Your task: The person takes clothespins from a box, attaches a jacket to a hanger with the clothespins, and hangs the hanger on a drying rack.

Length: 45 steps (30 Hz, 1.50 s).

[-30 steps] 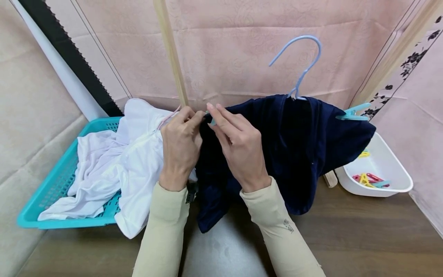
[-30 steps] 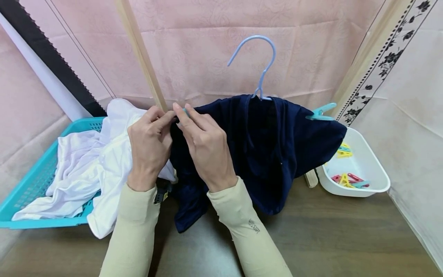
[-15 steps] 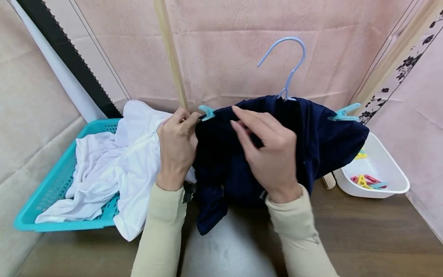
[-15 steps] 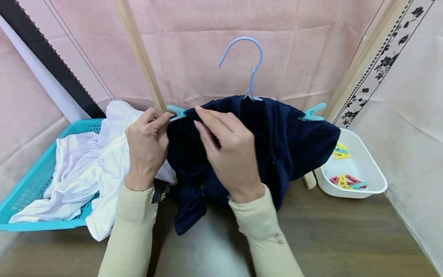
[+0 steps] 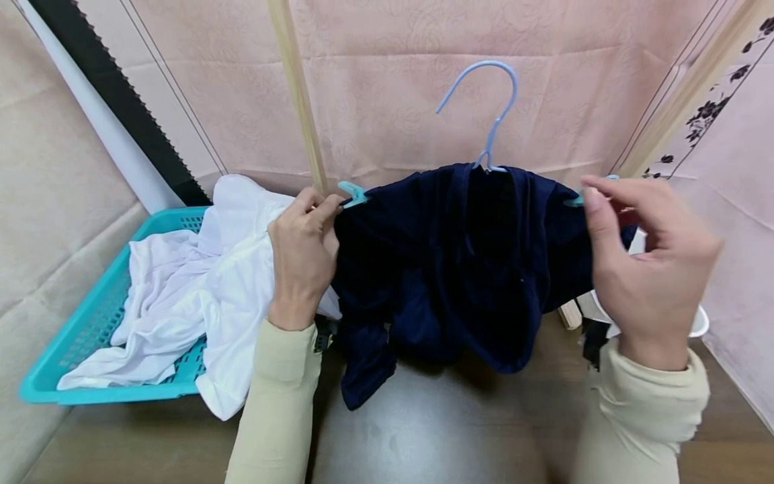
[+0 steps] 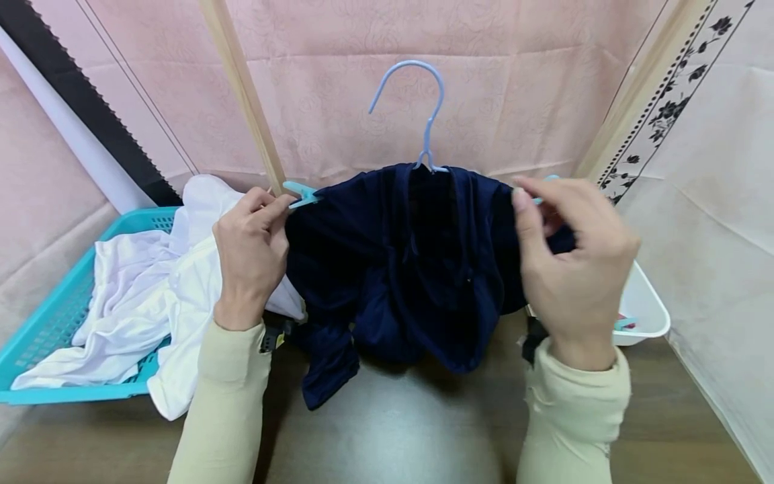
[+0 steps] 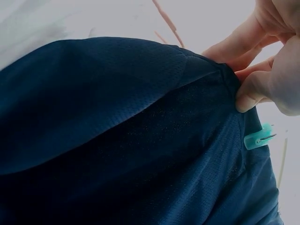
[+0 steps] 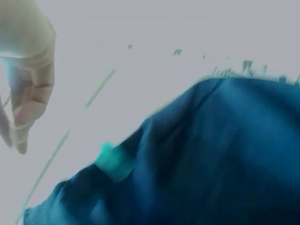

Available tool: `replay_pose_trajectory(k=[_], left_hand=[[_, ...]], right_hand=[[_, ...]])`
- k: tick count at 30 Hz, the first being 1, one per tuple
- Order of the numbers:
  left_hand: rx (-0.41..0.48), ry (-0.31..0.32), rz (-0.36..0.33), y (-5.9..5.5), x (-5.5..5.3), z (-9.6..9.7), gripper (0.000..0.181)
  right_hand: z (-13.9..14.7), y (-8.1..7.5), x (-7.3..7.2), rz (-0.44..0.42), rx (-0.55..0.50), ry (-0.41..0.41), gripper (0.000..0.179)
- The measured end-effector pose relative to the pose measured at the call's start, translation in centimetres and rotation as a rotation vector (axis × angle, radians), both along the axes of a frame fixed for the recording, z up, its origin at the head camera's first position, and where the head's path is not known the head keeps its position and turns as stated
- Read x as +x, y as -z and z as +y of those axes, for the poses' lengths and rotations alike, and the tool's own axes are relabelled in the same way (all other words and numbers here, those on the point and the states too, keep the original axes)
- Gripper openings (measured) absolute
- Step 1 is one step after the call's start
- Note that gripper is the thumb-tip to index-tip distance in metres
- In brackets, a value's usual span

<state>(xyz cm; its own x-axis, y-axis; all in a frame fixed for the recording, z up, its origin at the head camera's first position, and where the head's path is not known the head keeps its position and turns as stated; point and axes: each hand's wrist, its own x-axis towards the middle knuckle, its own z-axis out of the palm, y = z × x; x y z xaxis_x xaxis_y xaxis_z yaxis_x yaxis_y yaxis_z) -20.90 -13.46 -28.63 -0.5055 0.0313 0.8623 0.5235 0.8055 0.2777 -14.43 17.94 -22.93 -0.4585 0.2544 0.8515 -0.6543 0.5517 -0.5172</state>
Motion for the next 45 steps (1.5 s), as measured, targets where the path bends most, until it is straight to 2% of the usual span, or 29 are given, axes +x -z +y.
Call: replay_pose_trajectory(k=[2,4,8,10,14,17,23,27,31,38,42,45], left_hand=[[0.005,-0.003,0.001,0.0,-0.1,-0.1,0.021],[0.006,-0.004,0.001,0.1,-0.1,-0.2,0.022],[-0.006,-0.007,-0.001,0.1,-0.1,-0.5,0.021],[-0.011,-0.007,-0.002,0.1,0.0,-0.5,0.021],[-0.015,0.002,-0.007,0.0,0.1,-0.6,0.022],[-0.017,0.003,-0.005,0.0,0.2,-0.5,0.022],[-0.009,-0.002,-0.008,-0.1,0.1,-0.5,0.021],[0.001,-0.001,-0.015,-0.1,0.0,-0.4,0.021],[0.012,0.003,-0.017,-0.2,-0.2,-0.4,0.019],[0.042,0.003,-0.034,-0.2,-0.5,-0.5,0.018],[0.052,-0.001,-0.057,0.0,-0.5,-0.6,0.019],[0.062,0.029,-0.069,0.4,-0.8,-0.4,0.02]], right_hand=[[1.6,0.1,-0.2,-0.081,0.059,0.075,0.022],[3.0,0.5,-0.4,-0.172,0.162,0.135,0.031],[4.9,1.2,-0.7,-0.339,0.352,0.153,0.04],[5.3,1.5,-0.9,-0.375,0.362,0.12,0.042],[5.1,1.7,-1.5,-0.319,0.255,0.07,0.042],[4.9,1.8,-1.8,-0.279,0.226,0.075,0.038],[6.0,2.0,-1.4,-0.329,0.316,0.152,0.031],[7.2,2.0,-0.7,-0.353,0.438,0.175,0.006],[8.1,1.9,0.2,-0.359,0.539,0.099,0.019],[9.8,2.1,1.4,-0.379,0.572,-0.097,0.026],[10.3,2.1,1.9,-0.461,0.563,-0.206,0.03],[10.7,2.2,2.3,-0.558,0.503,-0.352,0.031]])
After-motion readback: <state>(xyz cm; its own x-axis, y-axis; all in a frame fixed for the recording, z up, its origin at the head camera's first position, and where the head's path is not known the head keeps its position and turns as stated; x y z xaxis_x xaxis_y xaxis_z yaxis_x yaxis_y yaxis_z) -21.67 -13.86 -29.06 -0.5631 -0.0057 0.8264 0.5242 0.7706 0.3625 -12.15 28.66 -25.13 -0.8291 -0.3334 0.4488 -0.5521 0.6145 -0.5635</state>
